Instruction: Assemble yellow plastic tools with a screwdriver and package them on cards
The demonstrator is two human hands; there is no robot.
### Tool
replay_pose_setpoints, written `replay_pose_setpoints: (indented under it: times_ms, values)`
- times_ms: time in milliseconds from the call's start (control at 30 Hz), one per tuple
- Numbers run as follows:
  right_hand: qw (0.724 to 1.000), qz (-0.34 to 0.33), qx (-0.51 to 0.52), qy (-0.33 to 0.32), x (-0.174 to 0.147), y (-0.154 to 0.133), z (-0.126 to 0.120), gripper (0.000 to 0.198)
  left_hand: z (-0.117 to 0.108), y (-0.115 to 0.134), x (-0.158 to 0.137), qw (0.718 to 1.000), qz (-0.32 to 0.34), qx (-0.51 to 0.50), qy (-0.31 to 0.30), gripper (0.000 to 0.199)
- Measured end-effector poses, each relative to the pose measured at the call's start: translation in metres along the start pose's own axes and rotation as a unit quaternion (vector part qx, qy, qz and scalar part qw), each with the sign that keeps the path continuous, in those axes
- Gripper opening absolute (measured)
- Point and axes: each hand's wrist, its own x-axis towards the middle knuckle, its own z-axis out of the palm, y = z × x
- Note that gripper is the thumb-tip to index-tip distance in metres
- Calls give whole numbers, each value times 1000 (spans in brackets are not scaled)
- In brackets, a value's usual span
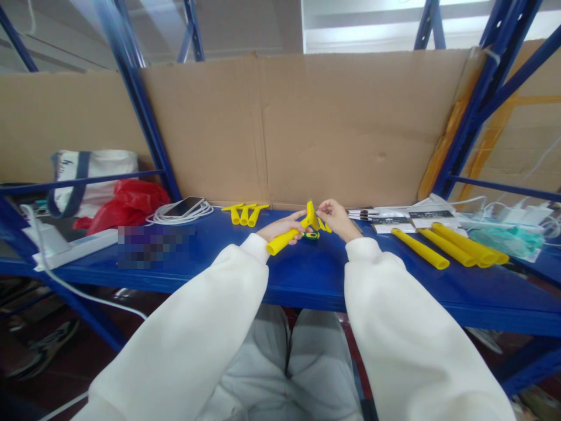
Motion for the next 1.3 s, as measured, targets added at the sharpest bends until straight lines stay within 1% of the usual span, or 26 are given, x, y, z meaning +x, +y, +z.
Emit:
replay_pose_setpoints:
  times_ms: [67, 200, 500, 667, 867, 1100, 1300]
  values:
    - [1000, 14, 24, -10, -2, -4, 3, 23, 1, 1, -1, 1000, -2, 5, 0, 86]
    - [998, 33, 51, -7, -5, -7, 4, 26, 3, 2, -3, 1000, -1, 16, -1, 86]
    - [999, 1, 46, -20, -5, -11, 3, 31, 7, 3, -6, 1000, -2, 27, 2, 86]
    - [998, 4, 53, -17, -7, -13, 1, 33, 3, 0, -3, 999, 5, 36, -7, 87]
    - [998, 12, 58, -33, -7, -11, 1, 37, 1, -2, -1, 999, 9, 44, -19, 88]
    - [999, 38, 17, 10, -6, -1, 2, 45, -2, 1, -3, 998, 13, 52, -30, 89]
    - [997, 59, 24, -33, -12, -12, 0, 57, -4, 3, -7, 997, 36, 42, -48, 87]
